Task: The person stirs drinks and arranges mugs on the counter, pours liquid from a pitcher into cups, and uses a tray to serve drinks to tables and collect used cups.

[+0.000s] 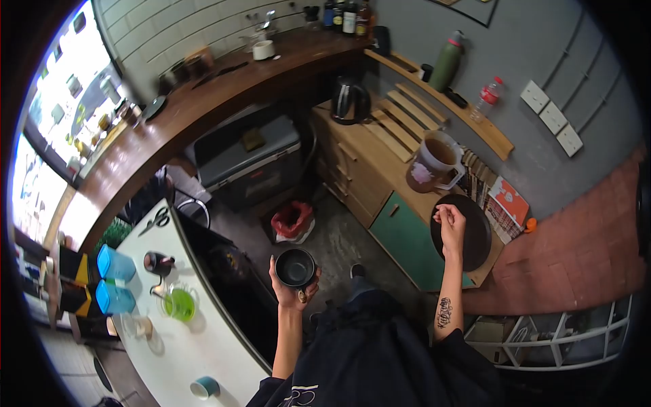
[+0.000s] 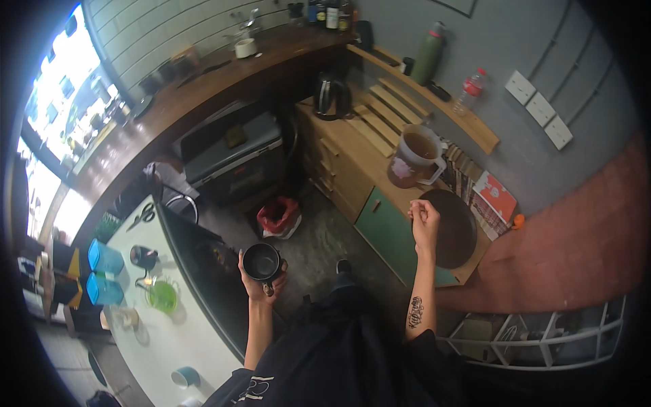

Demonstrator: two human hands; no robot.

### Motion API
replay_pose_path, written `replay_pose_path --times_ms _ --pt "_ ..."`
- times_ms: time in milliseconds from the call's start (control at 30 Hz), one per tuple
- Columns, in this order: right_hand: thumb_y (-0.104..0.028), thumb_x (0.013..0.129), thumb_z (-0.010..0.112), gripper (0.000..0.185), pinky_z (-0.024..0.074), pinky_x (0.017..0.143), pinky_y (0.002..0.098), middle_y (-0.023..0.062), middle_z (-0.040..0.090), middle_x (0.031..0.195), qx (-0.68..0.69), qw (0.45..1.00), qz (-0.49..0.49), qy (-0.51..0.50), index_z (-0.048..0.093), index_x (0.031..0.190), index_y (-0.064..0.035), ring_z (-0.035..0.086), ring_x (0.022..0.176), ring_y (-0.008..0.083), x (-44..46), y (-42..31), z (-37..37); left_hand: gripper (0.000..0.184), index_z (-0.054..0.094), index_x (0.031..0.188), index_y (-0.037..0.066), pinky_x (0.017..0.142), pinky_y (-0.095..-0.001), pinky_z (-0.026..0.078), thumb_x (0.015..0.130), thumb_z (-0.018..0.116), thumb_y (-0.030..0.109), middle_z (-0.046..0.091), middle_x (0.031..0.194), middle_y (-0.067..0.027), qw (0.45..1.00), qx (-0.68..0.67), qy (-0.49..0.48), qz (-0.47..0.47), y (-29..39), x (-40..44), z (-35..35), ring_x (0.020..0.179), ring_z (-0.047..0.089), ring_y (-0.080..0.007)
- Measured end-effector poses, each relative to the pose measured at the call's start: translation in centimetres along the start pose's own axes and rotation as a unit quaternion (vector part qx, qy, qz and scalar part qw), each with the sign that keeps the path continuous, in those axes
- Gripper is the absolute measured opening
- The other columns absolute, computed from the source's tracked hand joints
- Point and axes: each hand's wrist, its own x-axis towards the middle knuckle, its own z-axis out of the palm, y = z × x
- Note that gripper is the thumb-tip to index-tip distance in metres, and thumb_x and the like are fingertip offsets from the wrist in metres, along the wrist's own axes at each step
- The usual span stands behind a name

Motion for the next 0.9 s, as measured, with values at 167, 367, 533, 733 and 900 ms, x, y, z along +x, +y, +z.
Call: replay_pose_path --times_ms 167,367,533,733,900 --pt "-0.013 0.100 0.055 0.017 0.0488 0.071 0.0222 0.0011 0.061 0.082 -0.038 0.996 0.028 0.078 0.064 0.098 0.0003 0.058 0.076 0.0068 2.7 1.6 -3.7 0.084 0.058 0.113 -0.007 0.034 -0.0291 0.043 0.093 0.026 0.068 0.066 0.090 -0.0249 0.999 0.013 0.001 -0.053 -2.1 5.5 1.1 0.040 0.055 -0.0261" --pt "-0.015 0.101 0.054 0.018 0.0484 0.074 0.0230 0.0011 0.062 0.087 -0.059 0.992 0.042 0.101 0.064 0.102 0.0001 0.058 0.079 0.0071 8.8 5.8 -6.5 0.079 0.059 0.112 -0.003 0.035 -0.0299 0.045 0.095 0.026 0.066 0.067 0.086 -0.0222 0.993 0.042 0.069 -0.088 -6.4 13.7 1.0 0.041 0.057 -0.0267" --pt "-0.030 0.102 0.052 0.031 0.0468 0.081 0.0279 0.0023 0.063 0.094 -0.069 0.987 0.062 0.133 0.062 0.108 -0.0013 0.058 0.089 0.0116 16.9 10.9 -8.1 0.072 0.061 0.111 0.003 0.039 -0.0314 0.050 0.094 0.030 0.067 0.068 0.093 -0.0253 0.990 0.059 0.102 -0.075 -10.7 22.0 0.9 0.049 0.062 -0.0274" --pt "-0.034 0.103 0.045 0.040 0.0430 0.078 0.0321 0.0080 0.060 0.090 -0.060 0.990 0.053 0.116 0.058 0.095 0.0029 0.054 0.086 0.0144 22.4 16.3 -6.9 0.069 0.062 0.112 0.005 0.048 -0.0329 0.055 0.095 0.031 0.065 0.069 0.099 -0.0230 0.980 0.098 0.149 -0.085 -14.3 30.9 1.9 0.063 0.067 -0.0261" --pt "-0.034 0.104 0.040 0.050 0.0404 0.053 0.0309 0.0059 0.057 0.064 0.005 0.992 0.091 0.084 0.059 0.078 0.0035 0.052 0.057 0.0123 22.4 15.6 -6.0 0.056 0.064 0.105 0.009 0.054 -0.0389 0.056 0.097 0.037 0.057 0.070 0.097 -0.0139 0.972 0.098 0.190 -0.098 -15.7 36.1 2.4 0.072 0.069 -0.0252"
